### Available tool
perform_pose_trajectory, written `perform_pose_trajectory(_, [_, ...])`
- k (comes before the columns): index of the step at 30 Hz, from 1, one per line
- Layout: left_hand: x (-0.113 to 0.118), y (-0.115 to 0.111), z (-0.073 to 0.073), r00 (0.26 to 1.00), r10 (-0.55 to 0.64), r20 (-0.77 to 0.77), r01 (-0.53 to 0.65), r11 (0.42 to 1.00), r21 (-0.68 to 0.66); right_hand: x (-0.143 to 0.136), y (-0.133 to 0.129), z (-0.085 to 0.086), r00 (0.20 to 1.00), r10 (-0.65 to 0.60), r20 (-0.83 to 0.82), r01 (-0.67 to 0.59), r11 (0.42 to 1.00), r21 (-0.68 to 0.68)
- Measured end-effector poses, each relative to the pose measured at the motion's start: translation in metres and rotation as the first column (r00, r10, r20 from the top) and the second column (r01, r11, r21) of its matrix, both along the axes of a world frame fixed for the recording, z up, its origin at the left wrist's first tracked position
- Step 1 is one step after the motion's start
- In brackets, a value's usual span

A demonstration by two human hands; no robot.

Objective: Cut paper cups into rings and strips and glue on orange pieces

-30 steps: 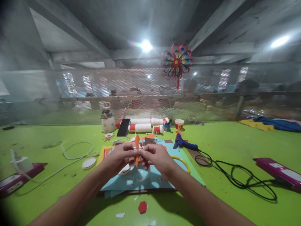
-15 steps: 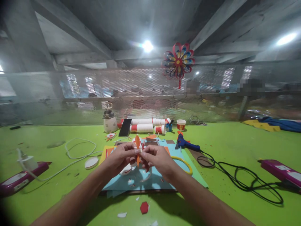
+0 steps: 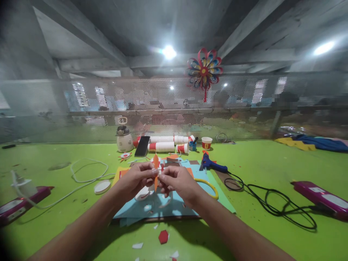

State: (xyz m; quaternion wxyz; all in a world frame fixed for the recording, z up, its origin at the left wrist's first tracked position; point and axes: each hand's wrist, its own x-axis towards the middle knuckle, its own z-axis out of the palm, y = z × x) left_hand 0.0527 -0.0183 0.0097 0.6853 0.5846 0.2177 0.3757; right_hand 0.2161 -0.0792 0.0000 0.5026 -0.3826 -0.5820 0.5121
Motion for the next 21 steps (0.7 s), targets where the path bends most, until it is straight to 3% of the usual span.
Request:
perform_pose_trajectory(7, [-0.0024,-0.0013,0.0013,0.996,-0.087,-0.021,0.087,0.996,-0.023,-0.0004,-0.0001,0.0004,1.000,-0.013,-0.013,0.013,1.000,0.006])
perform_pose_trajectory(16, [-0.0006,-0.0024,0.0008,0.998,-0.068,-0.003,0.068,0.997,-0.038,-0.0006,-0.0002,-0.0001,1.000,-0.028,-0.013,0.029,0.999,0.015])
perform_pose_trajectory(21, [-0.0020,-0.0024,0.0019,0.993,-0.117,0.005,0.117,0.992,-0.042,-0.0013,-0.0005,0.0010,0.999,-0.029,-0.027,0.030,0.999,0.024])
